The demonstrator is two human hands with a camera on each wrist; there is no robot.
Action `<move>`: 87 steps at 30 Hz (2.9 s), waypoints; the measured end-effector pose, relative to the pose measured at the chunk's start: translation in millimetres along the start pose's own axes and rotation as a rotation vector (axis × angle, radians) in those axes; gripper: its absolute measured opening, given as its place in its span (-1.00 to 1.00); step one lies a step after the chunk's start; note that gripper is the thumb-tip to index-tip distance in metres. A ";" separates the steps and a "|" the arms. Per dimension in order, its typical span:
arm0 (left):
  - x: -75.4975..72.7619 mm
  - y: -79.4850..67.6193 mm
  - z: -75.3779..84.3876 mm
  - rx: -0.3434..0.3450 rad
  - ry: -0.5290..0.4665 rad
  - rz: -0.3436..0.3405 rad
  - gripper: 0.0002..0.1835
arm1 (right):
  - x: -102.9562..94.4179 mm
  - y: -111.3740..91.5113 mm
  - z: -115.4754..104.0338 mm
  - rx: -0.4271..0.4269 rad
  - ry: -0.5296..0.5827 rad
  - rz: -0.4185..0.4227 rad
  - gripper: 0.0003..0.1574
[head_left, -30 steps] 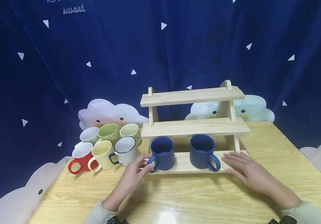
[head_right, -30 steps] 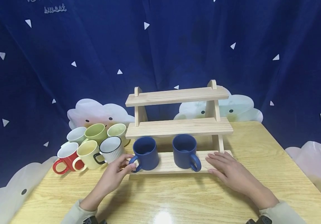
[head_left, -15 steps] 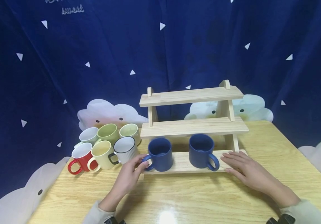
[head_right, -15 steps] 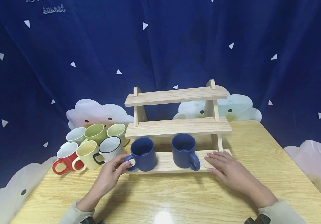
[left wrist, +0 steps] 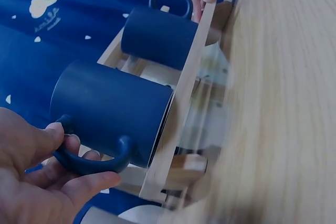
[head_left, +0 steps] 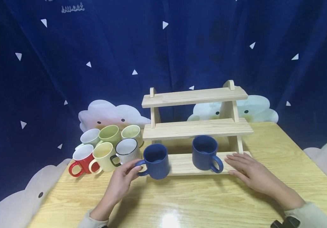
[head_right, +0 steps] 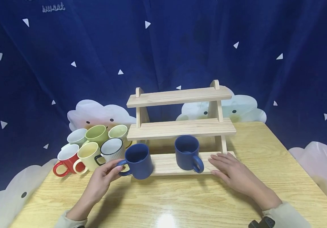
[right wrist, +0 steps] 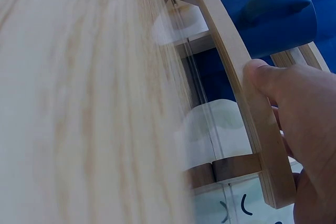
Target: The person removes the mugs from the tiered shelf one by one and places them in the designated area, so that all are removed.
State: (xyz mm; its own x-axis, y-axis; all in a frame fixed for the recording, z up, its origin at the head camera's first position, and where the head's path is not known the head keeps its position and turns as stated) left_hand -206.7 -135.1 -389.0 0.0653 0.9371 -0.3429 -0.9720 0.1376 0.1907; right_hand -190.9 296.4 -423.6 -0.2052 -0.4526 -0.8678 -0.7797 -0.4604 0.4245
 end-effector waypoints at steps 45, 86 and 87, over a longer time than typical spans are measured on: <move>-120.2 -62.9 -43.5 0.025 -0.024 0.191 -0.72 | -1.8 0.5 -1.2 0.016 0.009 0.001 -0.47; -213.9 -97.2 -104.4 -0.046 0.030 0.336 -0.65 | -0.9 -0.5 0.7 0.032 0.017 -0.013 -0.46; -214.8 -97.1 -106.0 -0.050 0.028 0.336 -0.65 | -0.5 -0.5 0.6 0.031 0.017 -0.012 -0.46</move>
State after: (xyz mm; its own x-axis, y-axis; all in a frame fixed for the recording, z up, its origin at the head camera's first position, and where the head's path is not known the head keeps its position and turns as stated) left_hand -150.3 -383.7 -431.4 -0.2658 0.9182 -0.2936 -0.9480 -0.1937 0.2525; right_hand -190.8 297.3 -423.5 -0.1857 -0.4602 -0.8682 -0.7999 -0.4423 0.4056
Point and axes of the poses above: each hand's wrist, its own y-axis towards the middle knuckle, its own x-axis out of the palm, z = x × y, the point moved 5 cm from there along y, towards the middle knuckle, and after that the axes turned 6 degrees about y, right-handed, at the moved point
